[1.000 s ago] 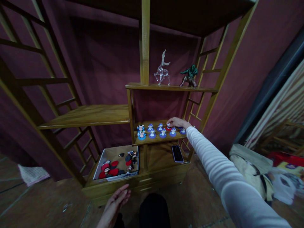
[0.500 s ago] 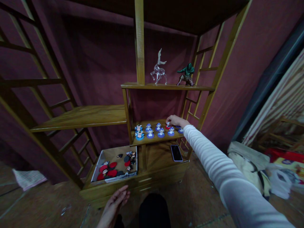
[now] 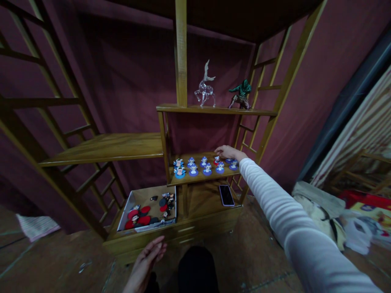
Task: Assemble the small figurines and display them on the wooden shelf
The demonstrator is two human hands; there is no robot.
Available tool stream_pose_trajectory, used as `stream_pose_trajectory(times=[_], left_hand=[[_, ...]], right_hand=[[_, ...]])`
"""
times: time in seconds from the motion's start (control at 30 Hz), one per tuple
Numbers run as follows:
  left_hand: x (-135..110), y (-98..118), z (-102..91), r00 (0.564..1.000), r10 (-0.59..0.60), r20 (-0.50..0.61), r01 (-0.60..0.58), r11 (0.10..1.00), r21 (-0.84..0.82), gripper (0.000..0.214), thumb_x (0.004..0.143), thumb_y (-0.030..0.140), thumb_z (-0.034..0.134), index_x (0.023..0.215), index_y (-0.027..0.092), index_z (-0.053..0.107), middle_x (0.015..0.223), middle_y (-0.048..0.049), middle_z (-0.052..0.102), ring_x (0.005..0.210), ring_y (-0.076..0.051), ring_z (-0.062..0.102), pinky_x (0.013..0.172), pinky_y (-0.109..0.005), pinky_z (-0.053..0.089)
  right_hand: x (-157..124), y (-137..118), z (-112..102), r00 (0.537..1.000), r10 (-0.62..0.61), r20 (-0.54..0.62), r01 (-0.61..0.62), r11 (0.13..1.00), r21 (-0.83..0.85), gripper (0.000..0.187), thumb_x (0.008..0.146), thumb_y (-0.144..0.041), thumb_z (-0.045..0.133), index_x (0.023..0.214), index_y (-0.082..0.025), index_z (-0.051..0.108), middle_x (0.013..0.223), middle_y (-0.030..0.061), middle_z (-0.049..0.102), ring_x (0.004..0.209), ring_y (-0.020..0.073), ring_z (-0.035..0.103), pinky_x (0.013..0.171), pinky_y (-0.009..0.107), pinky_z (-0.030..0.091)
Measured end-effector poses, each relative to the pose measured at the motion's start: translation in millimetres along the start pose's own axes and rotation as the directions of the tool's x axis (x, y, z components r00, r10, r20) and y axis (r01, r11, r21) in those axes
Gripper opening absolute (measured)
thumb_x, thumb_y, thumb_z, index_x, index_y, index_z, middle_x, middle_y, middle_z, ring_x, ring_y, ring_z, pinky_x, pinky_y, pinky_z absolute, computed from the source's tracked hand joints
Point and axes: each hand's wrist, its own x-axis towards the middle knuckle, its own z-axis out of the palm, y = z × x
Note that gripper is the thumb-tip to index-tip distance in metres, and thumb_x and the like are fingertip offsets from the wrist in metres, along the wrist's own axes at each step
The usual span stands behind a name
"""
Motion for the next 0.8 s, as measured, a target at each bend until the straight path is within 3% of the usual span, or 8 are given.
stream_pose_trajectory(times=[0.17,0.3,0.47,0.8], left_hand=[[0.3,1.5,-0.1,1.0,0.006,-0.029,-0.005,1.0,0.012,0.048,0.051,0.037,0.077,0.093,0.016,0.068,0.092,-0.0099,0.069,0.09,-0.023,0.063,0.081,-0.031,0.048],[-0.7,2.8,3.8,1.0,-0.013,-0.022,0.013,1.0,0.002,0.047,0.052,0.036,0.077,0.094,0.017,0.068,0.091,-0.0097,0.069,0.089,-0.023,0.064,0.081,-0.032,0.048],[0.1,1.4,5.3,1.0,-0.017,-0.01,0.017,1.0,0.014,0.049,0.054,0.036,0.076,0.099,0.017,0.066,0.091,-0.0098,0.069,0.088,-0.023,0.064,0.081,-0.032,0.048],[8.6,-5.9,-0.9,1.0,-0.029,0.0,0.029,0.999,0.025,0.051,0.057,0.036,0.075,0.104,0.018,0.064,0.093,-0.0098,0.069,0.088,-0.022,0.064,0.08,-0.03,0.048]], right_hand=[[-3.5,20.0,-19.7,0.995,0.098,-0.031,-0.102,0.983,-0.151,0.034,0.067,-0.01,0.061,0.098,-0.023,0.067,0.097,0.0048,0.069,0.087,0.0164,0.062,0.075,0.021,0.044],[-8.6,31.2,-14.0,0.982,0.189,-0.006,-0.187,0.965,-0.186,0.037,0.062,-0.008,0.063,0.096,-0.023,0.068,0.095,0.0057,0.069,0.085,0.0173,0.063,0.071,0.021,0.045],[-10.2,37.1,-2.5,0.98,0.199,-0.006,-0.196,0.959,-0.207,0.033,0.063,-0.004,0.061,0.09,-0.021,0.07,0.093,0.0068,0.069,0.084,0.0177,0.063,0.071,0.021,0.044],[-15.1,33.1,-5.8,0.98,0.199,0.016,-0.191,0.96,-0.204,0.034,0.063,-0.001,0.058,0.089,-0.019,0.069,0.09,0.0077,0.069,0.08,0.0177,0.063,0.066,0.021,0.044]])
